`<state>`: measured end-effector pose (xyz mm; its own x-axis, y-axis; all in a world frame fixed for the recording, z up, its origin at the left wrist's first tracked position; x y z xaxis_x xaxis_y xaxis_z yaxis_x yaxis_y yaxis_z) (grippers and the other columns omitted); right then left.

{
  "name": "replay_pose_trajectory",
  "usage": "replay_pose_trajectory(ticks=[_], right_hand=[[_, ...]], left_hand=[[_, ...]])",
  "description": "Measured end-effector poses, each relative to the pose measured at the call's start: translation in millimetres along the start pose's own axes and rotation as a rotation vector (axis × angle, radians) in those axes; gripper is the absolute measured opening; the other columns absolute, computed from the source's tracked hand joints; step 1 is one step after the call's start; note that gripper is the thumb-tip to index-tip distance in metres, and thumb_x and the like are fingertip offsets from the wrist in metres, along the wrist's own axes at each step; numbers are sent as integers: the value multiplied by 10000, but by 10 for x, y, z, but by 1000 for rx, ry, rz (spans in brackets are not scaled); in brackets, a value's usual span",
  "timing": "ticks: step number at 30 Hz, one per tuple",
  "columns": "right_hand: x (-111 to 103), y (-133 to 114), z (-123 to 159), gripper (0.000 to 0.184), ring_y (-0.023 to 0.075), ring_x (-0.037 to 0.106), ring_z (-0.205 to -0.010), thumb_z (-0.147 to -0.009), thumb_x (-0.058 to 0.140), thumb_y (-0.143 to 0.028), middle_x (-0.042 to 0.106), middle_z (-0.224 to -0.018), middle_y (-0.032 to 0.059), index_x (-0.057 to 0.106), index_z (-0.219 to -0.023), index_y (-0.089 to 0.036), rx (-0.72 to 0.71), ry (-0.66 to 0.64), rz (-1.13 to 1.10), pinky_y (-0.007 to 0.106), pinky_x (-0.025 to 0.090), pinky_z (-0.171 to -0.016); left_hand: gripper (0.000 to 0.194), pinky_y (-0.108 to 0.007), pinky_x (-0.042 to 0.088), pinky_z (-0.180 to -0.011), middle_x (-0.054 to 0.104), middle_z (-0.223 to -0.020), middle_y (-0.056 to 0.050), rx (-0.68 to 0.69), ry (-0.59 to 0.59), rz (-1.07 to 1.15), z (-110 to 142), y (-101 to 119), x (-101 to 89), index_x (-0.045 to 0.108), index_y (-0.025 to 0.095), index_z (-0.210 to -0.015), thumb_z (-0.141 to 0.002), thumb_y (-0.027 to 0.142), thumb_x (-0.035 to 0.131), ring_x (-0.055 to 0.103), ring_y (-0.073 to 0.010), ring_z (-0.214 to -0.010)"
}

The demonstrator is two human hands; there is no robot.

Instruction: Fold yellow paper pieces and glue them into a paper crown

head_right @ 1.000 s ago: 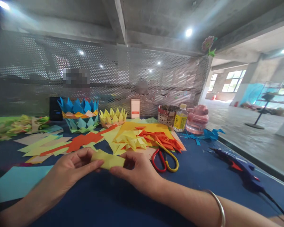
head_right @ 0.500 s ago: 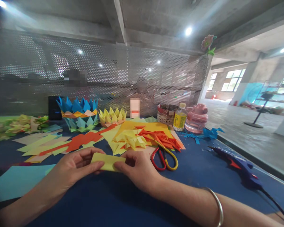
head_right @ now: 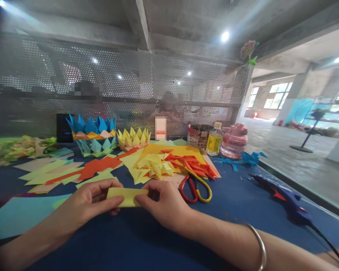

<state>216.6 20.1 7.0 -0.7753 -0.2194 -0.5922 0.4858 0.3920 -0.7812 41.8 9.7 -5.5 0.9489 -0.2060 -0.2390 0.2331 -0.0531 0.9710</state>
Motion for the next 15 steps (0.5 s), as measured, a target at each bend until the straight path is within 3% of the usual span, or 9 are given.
replay_pose_trajectory(ticks=[8,15], right_hand=[[36,-1,34,155,96,495,-641,-805,585,-278,602,-670,-8,651,-747,-150,-139,-19,64,203,367,-592],[46,-6,41,168,92,493,-644,-810,578,-288,597,-673,-13,656,-756,-149,-137,-38,39,201,368,-598]], left_hand=[[292,-217,449,-547,577,-594,21,-40,-194,-76,24,-21,99,605,160,-701,-751,447,631,543,-109,-545],[325,-211,446,-524,583,-557,22,-51,-197,-114,17,-57,101,583,157,-666,-761,465,617,536,-102,-512]])
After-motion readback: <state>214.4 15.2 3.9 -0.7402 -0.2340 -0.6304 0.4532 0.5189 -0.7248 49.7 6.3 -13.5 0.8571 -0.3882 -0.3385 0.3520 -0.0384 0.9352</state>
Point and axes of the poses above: each hand's wrist, its own z-axis away from the middle knuckle, its own x-axis out of the palm, y = z × x, the point moved 4 cm from there along -z, towards the middle knuckle
